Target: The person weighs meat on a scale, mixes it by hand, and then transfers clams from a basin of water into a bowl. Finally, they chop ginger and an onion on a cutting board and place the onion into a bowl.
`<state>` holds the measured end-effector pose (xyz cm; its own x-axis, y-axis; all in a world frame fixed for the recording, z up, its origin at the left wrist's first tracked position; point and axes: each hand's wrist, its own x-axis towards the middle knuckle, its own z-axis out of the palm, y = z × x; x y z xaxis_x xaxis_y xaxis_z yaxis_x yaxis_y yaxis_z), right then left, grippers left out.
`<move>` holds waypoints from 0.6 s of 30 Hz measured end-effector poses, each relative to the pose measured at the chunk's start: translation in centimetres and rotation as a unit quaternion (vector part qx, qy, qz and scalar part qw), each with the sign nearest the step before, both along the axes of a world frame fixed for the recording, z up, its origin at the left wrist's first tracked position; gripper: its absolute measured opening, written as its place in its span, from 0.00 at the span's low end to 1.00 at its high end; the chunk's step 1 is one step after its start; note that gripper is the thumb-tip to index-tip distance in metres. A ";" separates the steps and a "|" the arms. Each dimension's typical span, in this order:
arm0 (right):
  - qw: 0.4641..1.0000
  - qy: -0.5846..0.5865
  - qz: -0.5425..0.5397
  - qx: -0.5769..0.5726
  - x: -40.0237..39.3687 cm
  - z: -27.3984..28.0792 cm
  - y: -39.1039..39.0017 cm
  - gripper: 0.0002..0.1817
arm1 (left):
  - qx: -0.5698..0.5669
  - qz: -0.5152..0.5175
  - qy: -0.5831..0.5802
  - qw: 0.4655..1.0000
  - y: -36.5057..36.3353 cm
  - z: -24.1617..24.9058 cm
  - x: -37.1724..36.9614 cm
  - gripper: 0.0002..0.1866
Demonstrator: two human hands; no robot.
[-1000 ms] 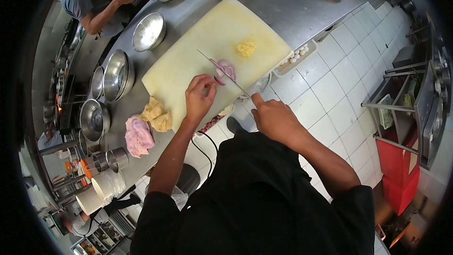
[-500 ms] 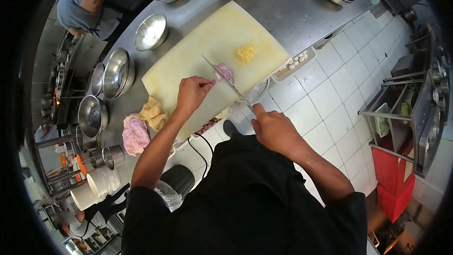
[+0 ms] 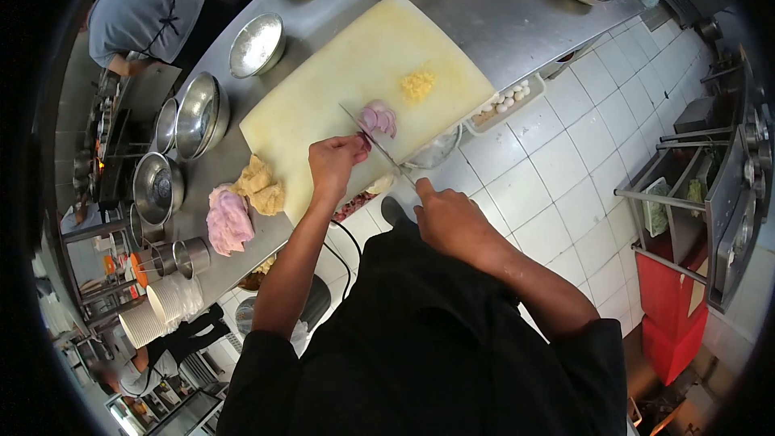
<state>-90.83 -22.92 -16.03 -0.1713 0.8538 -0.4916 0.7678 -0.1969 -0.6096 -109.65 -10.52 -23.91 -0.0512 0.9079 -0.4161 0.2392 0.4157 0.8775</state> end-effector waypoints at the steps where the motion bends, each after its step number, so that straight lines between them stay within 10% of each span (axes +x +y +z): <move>1: 1.000 -0.004 0.002 0.003 0.0 0.1 0.0 0.15 | -0.003 0.006 -0.014 1.000 0.1 -0.2 0.0 0.09; 18: 1.000 0.006 -0.010 -0.028 -1.3 2.1 0.9 0.14 | -0.017 0.036 -0.131 0.991 -0.1 -1.5 -0.6 0.09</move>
